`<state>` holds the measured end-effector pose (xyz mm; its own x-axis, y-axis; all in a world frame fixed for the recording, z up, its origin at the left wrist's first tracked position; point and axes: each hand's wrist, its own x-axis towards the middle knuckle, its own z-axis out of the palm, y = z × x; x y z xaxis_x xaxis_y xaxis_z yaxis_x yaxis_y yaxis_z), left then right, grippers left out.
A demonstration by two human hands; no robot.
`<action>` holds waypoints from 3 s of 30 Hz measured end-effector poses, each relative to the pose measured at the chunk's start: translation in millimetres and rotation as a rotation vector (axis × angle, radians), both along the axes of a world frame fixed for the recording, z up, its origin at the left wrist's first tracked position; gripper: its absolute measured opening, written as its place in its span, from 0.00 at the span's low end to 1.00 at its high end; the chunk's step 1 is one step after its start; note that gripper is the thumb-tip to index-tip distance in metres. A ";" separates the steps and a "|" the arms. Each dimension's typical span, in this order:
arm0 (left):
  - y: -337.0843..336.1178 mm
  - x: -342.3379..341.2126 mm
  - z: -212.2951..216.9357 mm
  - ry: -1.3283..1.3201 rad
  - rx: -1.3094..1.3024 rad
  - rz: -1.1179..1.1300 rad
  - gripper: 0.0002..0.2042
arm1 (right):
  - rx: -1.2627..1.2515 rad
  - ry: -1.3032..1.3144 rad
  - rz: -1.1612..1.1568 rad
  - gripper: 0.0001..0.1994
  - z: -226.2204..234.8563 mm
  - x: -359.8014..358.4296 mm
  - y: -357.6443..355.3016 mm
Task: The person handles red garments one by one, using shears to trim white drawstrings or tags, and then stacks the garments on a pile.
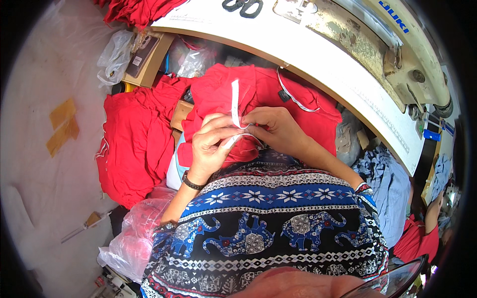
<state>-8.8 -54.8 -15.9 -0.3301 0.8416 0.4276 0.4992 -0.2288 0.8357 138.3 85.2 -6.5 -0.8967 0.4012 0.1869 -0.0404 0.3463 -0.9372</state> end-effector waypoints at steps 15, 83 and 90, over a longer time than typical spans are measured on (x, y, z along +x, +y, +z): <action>-3.0 6.3 8.1 -0.286 -0.024 0.110 0.06 | 0.095 0.053 0.017 0.09 6.4 0.2 -0.1; 44.4 10.3 -8.7 -0.787 -0.097 -0.109 0.14 | -0.553 -0.095 -0.114 0.04 -17.2 8.6 19.7; 46.2 11.9 -7.8 -0.801 -0.154 -0.112 0.05 | -0.558 0.006 -0.124 0.06 -24.6 7.7 18.9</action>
<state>3.1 -8.7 -23.7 -0.3969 0.9175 -0.0252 -0.2807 -0.0952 0.9551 146.1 104.1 -31.1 -0.8364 0.5425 -0.0779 -0.0373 -0.1982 -0.9795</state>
